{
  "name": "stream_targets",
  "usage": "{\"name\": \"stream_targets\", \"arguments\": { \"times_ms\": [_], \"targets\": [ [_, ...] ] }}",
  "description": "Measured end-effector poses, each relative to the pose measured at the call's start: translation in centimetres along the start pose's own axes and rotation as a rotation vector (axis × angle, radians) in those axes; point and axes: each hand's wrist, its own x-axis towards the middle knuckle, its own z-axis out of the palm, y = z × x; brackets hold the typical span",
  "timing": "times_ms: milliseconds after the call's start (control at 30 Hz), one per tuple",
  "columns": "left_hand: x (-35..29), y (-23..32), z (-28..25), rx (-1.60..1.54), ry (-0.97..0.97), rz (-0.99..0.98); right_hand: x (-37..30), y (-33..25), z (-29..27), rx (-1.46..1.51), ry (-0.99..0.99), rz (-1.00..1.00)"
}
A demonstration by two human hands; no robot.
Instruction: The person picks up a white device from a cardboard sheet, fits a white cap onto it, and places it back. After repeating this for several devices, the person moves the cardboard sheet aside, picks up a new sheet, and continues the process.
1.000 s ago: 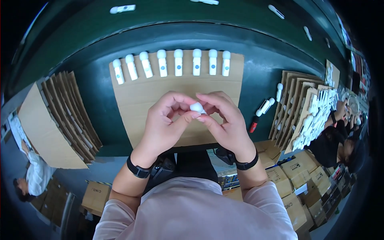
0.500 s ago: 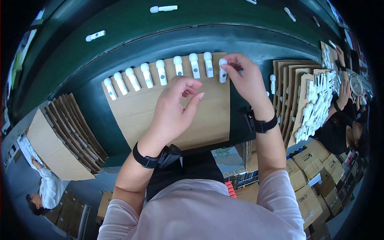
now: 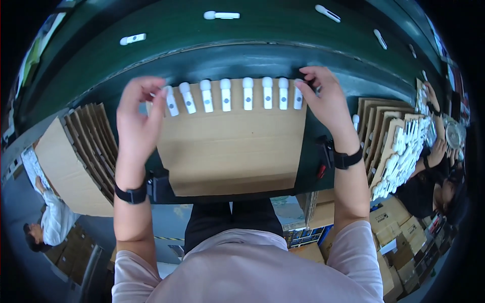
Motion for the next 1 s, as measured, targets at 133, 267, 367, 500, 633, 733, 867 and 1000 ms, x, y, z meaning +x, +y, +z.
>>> {"name": "stream_targets", "arguments": {
  "times_ms": [133, 267, 367, 500, 633, 733, 867, 1000],
  "targets": [
    [3.8, -4.6, -2.8, 0.106, 0.121, -0.087, 2.4, -4.1, -0.5, -0.003, -0.003, -0.087],
    [7.9, -10.4, -4.4, 0.450, 0.247, 0.092, 6.6, -6.6, 1.8, -0.115, 0.003, -0.335],
    [9.5, -12.4, -3.8, 0.682, 0.318, 0.256, 9.6, -7.9, 5.4, -0.195, -0.005, -0.425],
    [11.0, -14.7, -4.0, 0.816, 0.262, 0.235, 12.8, -8.9, 9.5, -0.350, -0.016, -0.442],
    [11.0, -14.0, -4.3, 0.836, 0.178, -0.021, 14.1, -8.7, 10.9, -0.416, -0.013, -0.441],
    [10.4, -12.4, -4.5, 0.682, 0.234, -0.135, 13.5, -10.3, 10.6, -0.312, -0.056, -0.413],
    [7.8, -7.5, -4.2, 0.096, 0.382, -0.178, 10.1, -13.5, 8.2, -0.027, -0.143, -0.282],
    [0.3, -2.9, -3.0, -0.751, 0.228, -0.174, 4.0, -14.7, 6.4, 0.391, -0.204, -0.137]
  ]
}}
